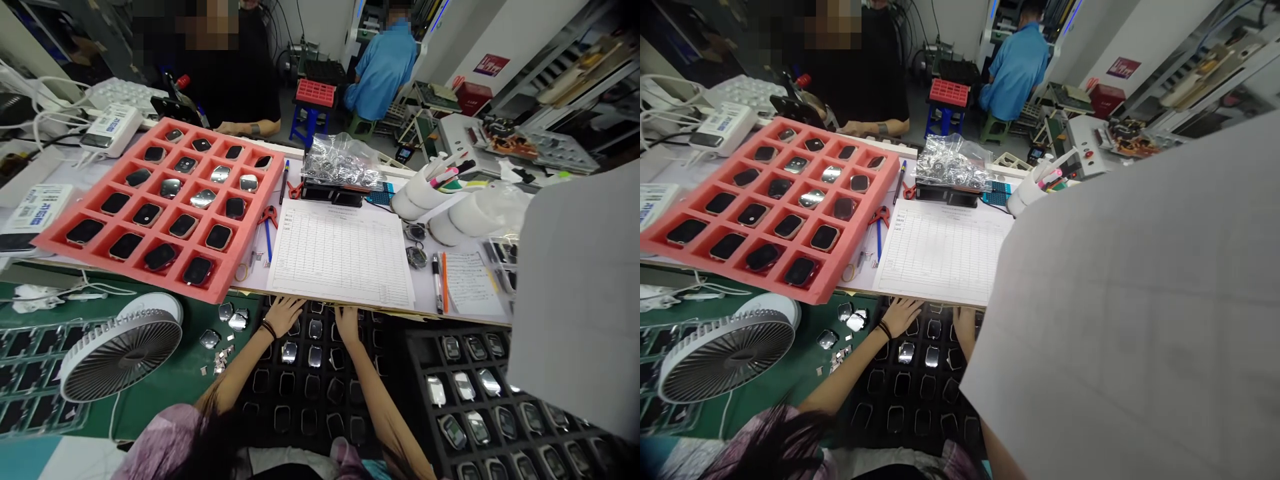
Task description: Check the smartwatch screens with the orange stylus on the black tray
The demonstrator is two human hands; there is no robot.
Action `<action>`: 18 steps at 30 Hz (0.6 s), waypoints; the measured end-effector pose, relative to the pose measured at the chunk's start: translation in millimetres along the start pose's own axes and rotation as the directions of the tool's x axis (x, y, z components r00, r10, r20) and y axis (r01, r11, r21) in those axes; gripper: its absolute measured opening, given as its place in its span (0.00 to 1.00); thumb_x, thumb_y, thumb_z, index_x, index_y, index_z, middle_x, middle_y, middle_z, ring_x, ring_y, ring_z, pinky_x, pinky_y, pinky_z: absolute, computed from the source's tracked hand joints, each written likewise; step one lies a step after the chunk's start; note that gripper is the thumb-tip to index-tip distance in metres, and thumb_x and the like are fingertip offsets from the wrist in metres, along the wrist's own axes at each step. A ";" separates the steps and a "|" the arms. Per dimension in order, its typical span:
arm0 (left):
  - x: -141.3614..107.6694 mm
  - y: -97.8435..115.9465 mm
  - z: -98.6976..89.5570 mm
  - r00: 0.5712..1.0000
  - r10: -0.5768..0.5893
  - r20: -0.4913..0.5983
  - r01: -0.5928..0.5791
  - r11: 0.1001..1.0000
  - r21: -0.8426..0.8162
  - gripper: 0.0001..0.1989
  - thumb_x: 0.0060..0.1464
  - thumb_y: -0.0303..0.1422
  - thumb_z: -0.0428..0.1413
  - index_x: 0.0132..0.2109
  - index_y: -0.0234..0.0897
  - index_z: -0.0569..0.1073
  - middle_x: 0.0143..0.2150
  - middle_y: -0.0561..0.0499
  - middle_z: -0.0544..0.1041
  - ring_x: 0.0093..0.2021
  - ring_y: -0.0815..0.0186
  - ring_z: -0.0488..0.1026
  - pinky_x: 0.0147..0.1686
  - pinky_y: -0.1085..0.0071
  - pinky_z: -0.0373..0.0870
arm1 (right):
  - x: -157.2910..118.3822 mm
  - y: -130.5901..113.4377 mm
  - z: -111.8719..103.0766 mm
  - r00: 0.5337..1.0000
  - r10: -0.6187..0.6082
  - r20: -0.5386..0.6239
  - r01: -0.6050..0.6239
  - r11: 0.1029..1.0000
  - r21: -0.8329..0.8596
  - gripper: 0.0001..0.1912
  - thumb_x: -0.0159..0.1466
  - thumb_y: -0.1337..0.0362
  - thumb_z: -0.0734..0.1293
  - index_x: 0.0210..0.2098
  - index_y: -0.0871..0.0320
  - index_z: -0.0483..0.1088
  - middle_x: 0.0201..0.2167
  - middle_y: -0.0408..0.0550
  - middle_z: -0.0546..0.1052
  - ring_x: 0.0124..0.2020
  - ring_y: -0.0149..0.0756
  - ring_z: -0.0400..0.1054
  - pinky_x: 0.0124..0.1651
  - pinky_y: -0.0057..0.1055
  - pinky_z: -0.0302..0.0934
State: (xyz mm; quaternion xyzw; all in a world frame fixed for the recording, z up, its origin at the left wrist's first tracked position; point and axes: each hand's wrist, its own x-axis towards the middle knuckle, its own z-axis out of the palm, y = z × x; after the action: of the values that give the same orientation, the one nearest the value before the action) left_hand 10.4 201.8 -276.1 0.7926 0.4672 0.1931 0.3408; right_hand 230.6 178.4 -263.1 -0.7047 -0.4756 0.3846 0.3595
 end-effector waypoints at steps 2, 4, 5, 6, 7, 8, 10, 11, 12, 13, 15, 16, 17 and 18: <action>-1.8 1.2 2.4 1.000 -0.002 -0.013 0.003 1.000 0.012 0.19 0.58 0.37 0.53 0.57 0.45 0.69 0.58 0.46 0.71 0.61 0.54 0.63 0.64 0.50 0.44 | -10.8 0.6 3.0 0.998 -0.060 -0.010 0.059 0.997 -0.044 0.17 0.63 0.58 0.61 0.46 0.60 0.71 0.59 0.59 0.65 0.65 0.54 0.45 0.66 0.48 0.31; -1.1 5.5 5.2 0.999 -0.012 -0.031 0.013 1.000 0.021 0.19 0.58 0.36 0.52 0.57 0.44 0.69 0.58 0.45 0.71 0.62 0.53 0.62 0.64 0.49 0.41 | -22.4 2.1 5.8 0.994 -0.113 0.007 0.113 0.991 -0.069 0.18 0.63 0.58 0.61 0.50 0.59 0.69 0.62 0.56 0.62 0.66 0.51 0.44 0.67 0.47 0.28; 0.1 9.4 6.7 0.999 -0.014 -0.038 0.015 1.000 0.025 0.19 0.59 0.36 0.51 0.57 0.43 0.68 0.58 0.44 0.71 0.62 0.53 0.61 0.64 0.48 0.40 | -28.3 3.3 6.7 0.991 -0.134 0.023 0.135 0.988 -0.076 0.20 0.64 0.58 0.61 0.52 0.57 0.68 0.63 0.54 0.61 0.67 0.50 0.43 0.67 0.46 0.26; 2.1 14.9 8.5 0.999 -0.011 -0.042 0.013 1.000 0.028 0.19 0.59 0.34 0.51 0.57 0.42 0.68 0.58 0.43 0.71 0.62 0.52 0.61 0.65 0.47 0.39 | -34.4 4.9 7.3 0.988 -0.151 0.039 0.154 0.985 -0.080 0.21 0.64 0.58 0.61 0.54 0.56 0.67 0.64 0.52 0.60 0.67 0.49 0.42 0.68 0.45 0.25; 4.8 22.1 11.1 0.999 -0.003 -0.041 0.004 1.000 0.030 0.20 0.59 0.33 0.50 0.58 0.41 0.68 0.58 0.43 0.71 0.62 0.52 0.60 0.65 0.47 0.39 | -40.8 6.7 7.3 0.985 -0.165 0.054 0.169 0.982 -0.080 0.22 0.64 0.57 0.61 0.56 0.54 0.66 0.65 0.49 0.59 0.68 0.48 0.42 0.68 0.44 0.24; 8.6 30.9 14.8 0.999 0.013 -0.033 -0.012 1.000 0.029 0.20 0.59 0.31 0.49 0.58 0.40 0.67 0.58 0.42 0.70 0.62 0.52 0.60 0.65 0.48 0.40 | -47.8 8.9 6.7 0.982 -0.175 0.066 0.180 0.980 -0.079 0.23 0.64 0.57 0.61 0.58 0.52 0.64 0.66 0.47 0.57 0.68 0.47 0.41 0.68 0.44 0.23; 20.1 52.3 26.9 0.998 0.061 0.001 -0.061 0.998 0.017 0.20 0.58 0.26 0.48 0.57 0.38 0.68 0.58 0.42 0.70 0.61 0.54 0.62 0.64 0.51 0.46 | -64.1 13.8 4.1 0.978 -0.189 0.082 0.195 0.978 -0.074 0.24 0.64 0.57 0.60 0.60 0.46 0.62 0.67 0.41 0.56 0.69 0.45 0.40 0.68 0.44 0.23; 27.8 63.9 35.2 0.995 0.092 0.026 -0.092 0.996 0.004 0.20 0.57 0.24 0.49 0.55 0.38 0.70 0.57 0.42 0.71 0.60 0.55 0.63 0.63 0.54 0.51 | -73.8 16.6 2.1 0.977 -0.194 0.088 0.200 0.977 -0.072 0.24 0.64 0.57 0.60 0.60 0.42 0.62 0.66 0.38 0.56 0.69 0.44 0.40 0.68 0.44 0.24; 36.7 75.4 44.6 0.991 0.123 0.054 -0.122 0.992 -0.012 0.19 0.55 0.22 0.50 0.53 0.39 0.71 0.56 0.43 0.72 0.59 0.56 0.65 0.60 0.56 0.56 | -84.4 19.6 -0.1 0.976 -0.196 0.093 0.202 0.977 -0.071 0.23 0.64 0.58 0.60 0.59 0.39 0.62 0.65 0.35 0.58 0.69 0.44 0.41 0.69 0.45 0.26; 46.4 86.3 54.6 0.986 0.150 0.080 -0.148 0.989 -0.030 0.18 0.55 0.22 0.51 0.51 0.40 0.73 0.55 0.44 0.73 0.57 0.56 0.67 0.58 0.58 0.60 | -96.0 23.0 -2.6 0.976 -0.195 0.096 0.202 0.977 -0.072 0.23 0.64 0.58 0.60 0.58 0.35 0.62 0.65 0.31 0.59 0.68 0.45 0.43 0.69 0.46 0.27; 67.0 104.5 74.2 0.978 0.180 0.109 -0.174 0.983 -0.061 0.14 0.55 0.24 0.54 0.48 0.39 0.74 0.51 0.44 0.75 0.52 0.57 0.70 0.54 0.58 0.65 | -120.8 30.7 -7.6 0.979 -0.183 0.091 0.189 0.979 -0.074 0.26 0.63 0.59 0.61 0.58 0.26 0.59 0.64 0.24 0.57 0.67 0.46 0.45 0.69 0.48 0.30; 77.0 111.4 82.8 0.977 0.184 0.111 -0.176 0.981 -0.076 0.11 0.57 0.27 0.54 0.48 0.38 0.74 0.50 0.44 0.75 0.50 0.58 0.71 0.52 0.58 0.67 | -133.4 35.1 -9.7 0.982 -0.171 0.084 0.177 0.981 -0.073 0.27 0.63 0.59 0.60 0.58 0.22 0.55 0.64 0.20 0.55 0.68 0.45 0.45 0.69 0.49 0.31; 86.4 116.9 90.4 0.978 0.185 0.100 -0.175 0.980 -0.095 0.11 0.58 0.30 0.55 0.48 0.37 0.73 0.50 0.44 0.74 0.49 0.59 0.71 0.50 0.57 0.68 | -145.4 39.8 -11.5 0.984 -0.153 0.088 0.160 0.985 -0.070 0.29 0.63 0.60 0.60 0.58 0.20 0.52 0.64 0.16 0.52 0.68 0.44 0.43 0.69 0.49 0.32; 94.7 121.1 96.6 0.980 0.181 0.088 -0.171 0.979 -0.112 0.12 0.59 0.33 0.54 0.50 0.36 0.71 0.50 0.44 0.73 0.48 0.60 0.72 0.49 0.56 0.69 | -156.3 44.5 -12.7 0.985 -0.140 0.102 0.148 0.985 -0.083 0.30 0.64 0.60 0.60 0.58 0.18 0.50 0.64 0.14 0.49 0.68 0.43 0.42 0.70 0.50 0.32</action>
State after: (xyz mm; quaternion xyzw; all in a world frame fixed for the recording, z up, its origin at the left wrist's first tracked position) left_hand 190.8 209.6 -257.0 0.8206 0.3673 0.2077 0.3855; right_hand 219.9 15.7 -265.0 -0.6646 -0.5589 0.3692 0.3311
